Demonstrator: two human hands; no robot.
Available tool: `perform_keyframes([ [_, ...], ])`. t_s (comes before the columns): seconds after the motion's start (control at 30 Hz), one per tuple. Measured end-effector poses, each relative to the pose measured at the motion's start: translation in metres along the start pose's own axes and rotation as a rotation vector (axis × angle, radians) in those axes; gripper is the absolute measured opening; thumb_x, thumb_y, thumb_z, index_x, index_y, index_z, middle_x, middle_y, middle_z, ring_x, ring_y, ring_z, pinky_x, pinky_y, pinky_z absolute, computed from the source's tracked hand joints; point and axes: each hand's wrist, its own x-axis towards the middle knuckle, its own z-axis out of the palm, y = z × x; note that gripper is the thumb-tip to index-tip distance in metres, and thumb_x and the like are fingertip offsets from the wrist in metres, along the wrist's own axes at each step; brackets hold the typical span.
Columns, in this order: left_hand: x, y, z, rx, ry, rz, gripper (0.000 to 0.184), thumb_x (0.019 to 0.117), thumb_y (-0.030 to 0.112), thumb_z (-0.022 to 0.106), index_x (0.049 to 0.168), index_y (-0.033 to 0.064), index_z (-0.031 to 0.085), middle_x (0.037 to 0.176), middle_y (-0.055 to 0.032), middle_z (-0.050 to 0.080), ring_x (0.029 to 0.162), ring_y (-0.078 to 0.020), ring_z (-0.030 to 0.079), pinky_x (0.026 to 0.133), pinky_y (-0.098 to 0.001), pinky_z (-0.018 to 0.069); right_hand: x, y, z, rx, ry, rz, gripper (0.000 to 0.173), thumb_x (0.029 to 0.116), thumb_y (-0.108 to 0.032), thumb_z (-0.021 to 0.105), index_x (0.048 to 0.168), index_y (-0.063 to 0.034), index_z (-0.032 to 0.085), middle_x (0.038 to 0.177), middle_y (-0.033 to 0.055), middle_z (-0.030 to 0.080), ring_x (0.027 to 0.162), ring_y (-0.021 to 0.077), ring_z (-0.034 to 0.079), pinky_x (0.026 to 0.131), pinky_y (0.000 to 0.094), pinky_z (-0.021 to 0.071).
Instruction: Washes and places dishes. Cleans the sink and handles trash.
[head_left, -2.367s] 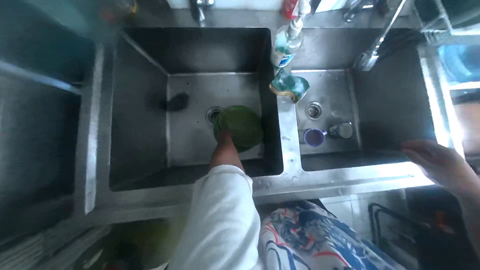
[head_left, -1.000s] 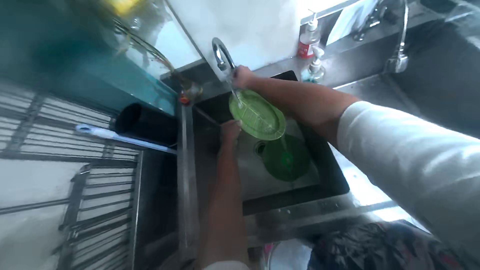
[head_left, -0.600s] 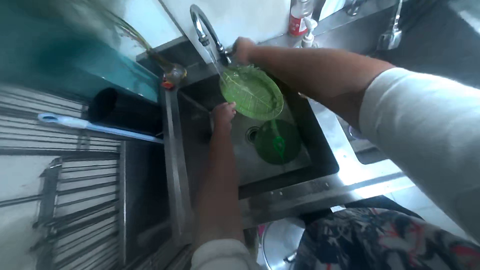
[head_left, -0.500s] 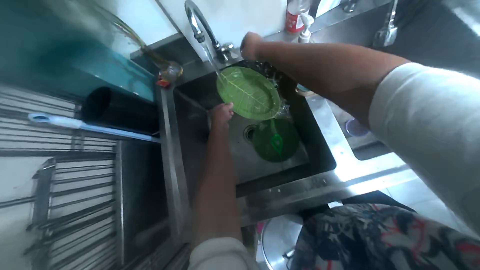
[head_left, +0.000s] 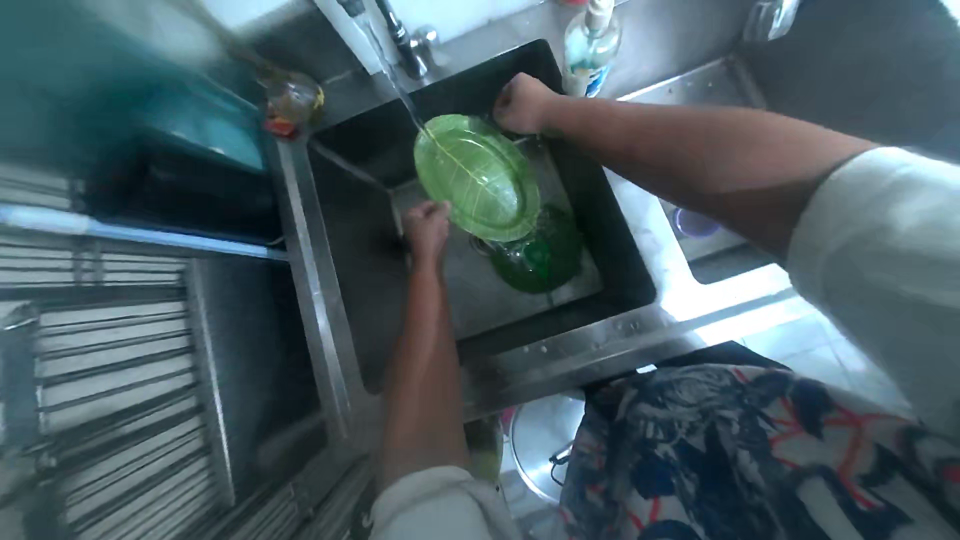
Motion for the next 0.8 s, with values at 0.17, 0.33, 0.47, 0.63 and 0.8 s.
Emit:
perform_keyframes([
  [0.17,-0.010,0.013,0.004,0.416,0.185,0.386,0.030,0.1049,0.016,0.053,0.099,-0.0076,0.071,0.101,-0.0243,0.070,0.098,-0.0379,0.069,0.092,-0.0549,0.0528,-0.005,-0.030,0.017,0.494,-0.139,0.239,0.055,0.1102,-0.053,0.037,0.112,-0.0073,0.067,0.085,0.0022,0.068,0.062,0.0089,0.058,0.058,0.0264,0.0480],
  [0.33,0.005,0.002,0.010,0.661,0.411,0.871,0.027,0.1015,0.011,0.051,0.093,-0.0040,0.073,0.093,-0.0216,0.071,0.094,-0.0398,0.069,0.088,-0.0559,0.0491,-0.005,-0.039,0.031,0.773,-0.086,0.303,0.043,0.1091,-0.048,0.046,0.105,-0.0088,0.065,0.073,-0.0011,0.065,0.050,0.0052,0.052,0.047,0.0210,0.0428],
  [0.47,0.017,0.000,0.002,0.785,0.362,0.883,0.024,0.1001,0.014,0.056,0.099,0.0005,0.075,0.098,-0.0185,0.073,0.098,-0.0375,0.069,0.094,-0.0578,0.0458,0.008,-0.033,0.042,0.871,-0.071,0.373,0.023,0.1094,-0.026,0.045,0.111,-0.0081,0.060,0.074,-0.0004,0.057,0.048,0.0046,0.048,0.045,0.0190,0.0416],
  [0.63,0.029,0.060,-0.028,0.551,0.067,0.478,0.040,0.1051,0.029,0.056,0.129,-0.0013,0.066,0.119,-0.0233,0.070,0.112,-0.0372,0.068,0.100,-0.0563,0.0511,0.019,-0.038,0.067,0.857,-0.111,0.363,0.030,0.1091,-0.028,0.053,0.127,-0.0042,0.057,0.091,0.0058,0.056,0.066,0.0112,0.054,0.060,0.0250,0.0491],
  [0.8,0.052,0.124,-0.028,0.385,-0.025,0.313,0.033,0.1080,0.019,0.047,0.125,-0.0008,0.067,0.120,-0.0207,0.068,0.110,-0.0305,0.068,0.100,-0.0493,0.0521,0.027,-0.047,0.081,0.631,-0.161,0.212,0.031,0.1098,-0.027,0.051,0.127,-0.0026,0.060,0.088,0.0056,0.056,0.063,0.0105,0.051,0.060,0.0261,0.0468],
])
